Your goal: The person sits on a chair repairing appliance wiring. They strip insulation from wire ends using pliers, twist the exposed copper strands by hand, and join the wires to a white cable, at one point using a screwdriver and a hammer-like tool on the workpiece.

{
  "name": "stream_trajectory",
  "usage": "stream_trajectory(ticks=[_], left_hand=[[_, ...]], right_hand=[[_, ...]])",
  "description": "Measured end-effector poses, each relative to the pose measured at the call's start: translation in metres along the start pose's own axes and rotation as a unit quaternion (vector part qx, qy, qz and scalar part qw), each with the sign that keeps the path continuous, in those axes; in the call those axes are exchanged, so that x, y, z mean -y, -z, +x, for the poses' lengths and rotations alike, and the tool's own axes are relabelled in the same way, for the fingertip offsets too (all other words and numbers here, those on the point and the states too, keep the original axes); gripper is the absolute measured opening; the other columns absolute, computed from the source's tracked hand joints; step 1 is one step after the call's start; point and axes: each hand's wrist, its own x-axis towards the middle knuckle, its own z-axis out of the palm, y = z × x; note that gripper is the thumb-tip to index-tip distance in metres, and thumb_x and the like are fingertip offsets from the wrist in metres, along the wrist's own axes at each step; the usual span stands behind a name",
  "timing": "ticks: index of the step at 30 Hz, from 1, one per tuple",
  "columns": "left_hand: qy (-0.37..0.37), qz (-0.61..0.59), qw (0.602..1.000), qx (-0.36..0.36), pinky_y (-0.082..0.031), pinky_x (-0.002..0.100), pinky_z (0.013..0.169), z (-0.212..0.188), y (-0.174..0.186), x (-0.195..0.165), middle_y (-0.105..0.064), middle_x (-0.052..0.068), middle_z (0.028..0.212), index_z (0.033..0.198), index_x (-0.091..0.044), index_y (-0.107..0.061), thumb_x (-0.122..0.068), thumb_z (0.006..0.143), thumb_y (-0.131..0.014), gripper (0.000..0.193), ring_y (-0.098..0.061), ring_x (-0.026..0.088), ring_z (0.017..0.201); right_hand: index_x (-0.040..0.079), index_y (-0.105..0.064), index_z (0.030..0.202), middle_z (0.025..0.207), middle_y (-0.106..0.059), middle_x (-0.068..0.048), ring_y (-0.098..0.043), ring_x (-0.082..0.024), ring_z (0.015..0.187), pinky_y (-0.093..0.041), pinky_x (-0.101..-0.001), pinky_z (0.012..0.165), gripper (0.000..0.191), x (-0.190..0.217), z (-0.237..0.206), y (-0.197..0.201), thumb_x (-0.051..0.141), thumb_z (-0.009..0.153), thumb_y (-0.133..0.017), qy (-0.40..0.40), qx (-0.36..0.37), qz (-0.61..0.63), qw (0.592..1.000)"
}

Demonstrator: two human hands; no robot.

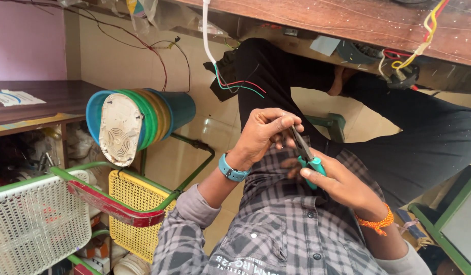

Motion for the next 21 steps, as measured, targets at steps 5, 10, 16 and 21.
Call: stream_trajectory(ticks=[5, 10, 16, 21], left_hand=[[-0.035, 0.075, 0.994, -0.075, -0.053, 0.020, 0.056, -0.010, -0.018, -0.006, -0.078, 0.011, 0.095, 0.106, 0.002, -0.077, -0.017, 0.101, -0.069, 0.021, -0.073, 0.013, 0.070], [-0.088, 0.121, 0.983, -0.105, -0.054, 0.021, 0.060, -0.013, -0.027, -0.009, -0.077, 0.008, 0.091, 0.103, 0.001, -0.078, -0.018, 0.101, -0.070, 0.021, -0.073, 0.011, 0.074], [-0.097, 0.175, 0.972, -0.122, -0.055, 0.020, 0.061, -0.016, -0.033, -0.010, -0.077, 0.005, 0.088, 0.103, -0.001, -0.078, -0.021, 0.100, -0.071, 0.021, -0.075, 0.011, 0.079], [-0.095, 0.188, 0.963, -0.167, -0.056, 0.020, 0.061, -0.018, -0.039, -0.013, -0.079, 0.004, 0.089, 0.103, -0.003, -0.079, -0.023, 0.100, -0.071, 0.022, -0.074, 0.010, 0.082]], right_hand=[[0.003, -0.039, 0.155, 0.146, -0.057, -0.009, -0.053, -0.018, 0.132, -0.038, -0.0352, 0.111, 0.063, 0.000, -0.003, -0.001, 0.017, 0.096, -0.056, 0.016, -0.022, -0.014, 1.000], [0.002, -0.041, 0.156, 0.146, -0.057, -0.009, -0.050, -0.018, 0.135, -0.036, -0.0343, 0.112, 0.063, 0.003, -0.012, -0.001, 0.017, 0.097, -0.056, 0.011, -0.038, -0.034, 0.999], [0.003, -0.040, 0.155, 0.146, -0.057, -0.009, -0.050, -0.018, 0.136, -0.036, -0.0341, 0.112, 0.062, 0.002, -0.013, -0.003, 0.019, 0.097, -0.056, 0.008, -0.059, -0.046, 0.997], [0.005, -0.040, 0.156, 0.143, -0.059, -0.010, -0.053, -0.018, 0.130, -0.039, -0.0353, 0.109, 0.063, -0.003, -0.012, -0.003, 0.020, 0.098, -0.055, 0.009, -0.069, -0.086, 0.994]])
